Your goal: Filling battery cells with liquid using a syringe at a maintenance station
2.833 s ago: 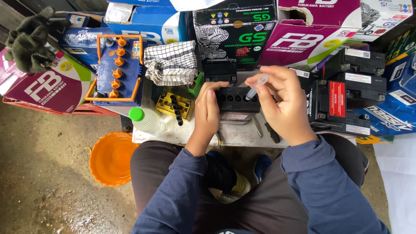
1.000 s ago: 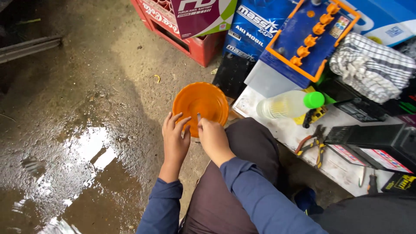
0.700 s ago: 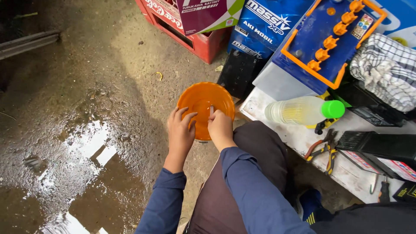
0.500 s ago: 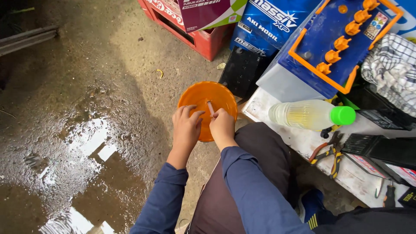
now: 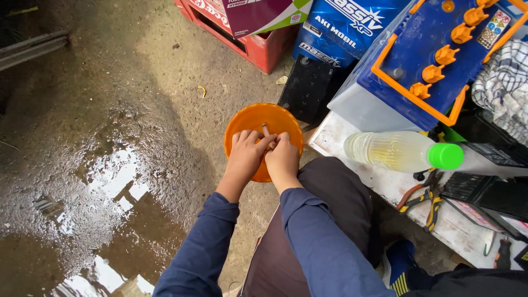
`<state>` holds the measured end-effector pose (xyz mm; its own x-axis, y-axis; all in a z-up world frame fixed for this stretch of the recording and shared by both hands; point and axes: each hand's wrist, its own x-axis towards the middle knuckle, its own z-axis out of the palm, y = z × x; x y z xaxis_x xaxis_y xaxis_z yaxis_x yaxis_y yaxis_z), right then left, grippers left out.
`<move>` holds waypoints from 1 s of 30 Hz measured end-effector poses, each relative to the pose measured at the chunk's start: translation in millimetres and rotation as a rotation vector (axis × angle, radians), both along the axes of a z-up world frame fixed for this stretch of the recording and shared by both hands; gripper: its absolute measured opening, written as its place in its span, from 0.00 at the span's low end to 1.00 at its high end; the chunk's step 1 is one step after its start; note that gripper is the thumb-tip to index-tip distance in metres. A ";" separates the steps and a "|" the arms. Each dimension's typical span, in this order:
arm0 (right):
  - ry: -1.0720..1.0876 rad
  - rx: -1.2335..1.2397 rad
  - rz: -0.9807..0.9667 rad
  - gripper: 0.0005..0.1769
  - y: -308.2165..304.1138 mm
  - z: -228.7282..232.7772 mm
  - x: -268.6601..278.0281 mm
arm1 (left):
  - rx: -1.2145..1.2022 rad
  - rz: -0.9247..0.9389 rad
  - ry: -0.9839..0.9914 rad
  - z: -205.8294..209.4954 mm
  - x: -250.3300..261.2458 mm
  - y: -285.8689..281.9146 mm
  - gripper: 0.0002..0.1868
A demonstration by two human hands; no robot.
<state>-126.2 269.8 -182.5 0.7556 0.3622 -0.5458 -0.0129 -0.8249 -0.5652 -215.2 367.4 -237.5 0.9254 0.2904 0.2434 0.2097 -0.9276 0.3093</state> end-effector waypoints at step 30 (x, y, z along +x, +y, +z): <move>-0.094 0.017 0.018 0.20 -2.1 0.5 -1.1 | 0.075 -0.114 -0.125 19.0 7.1 11.3 0.07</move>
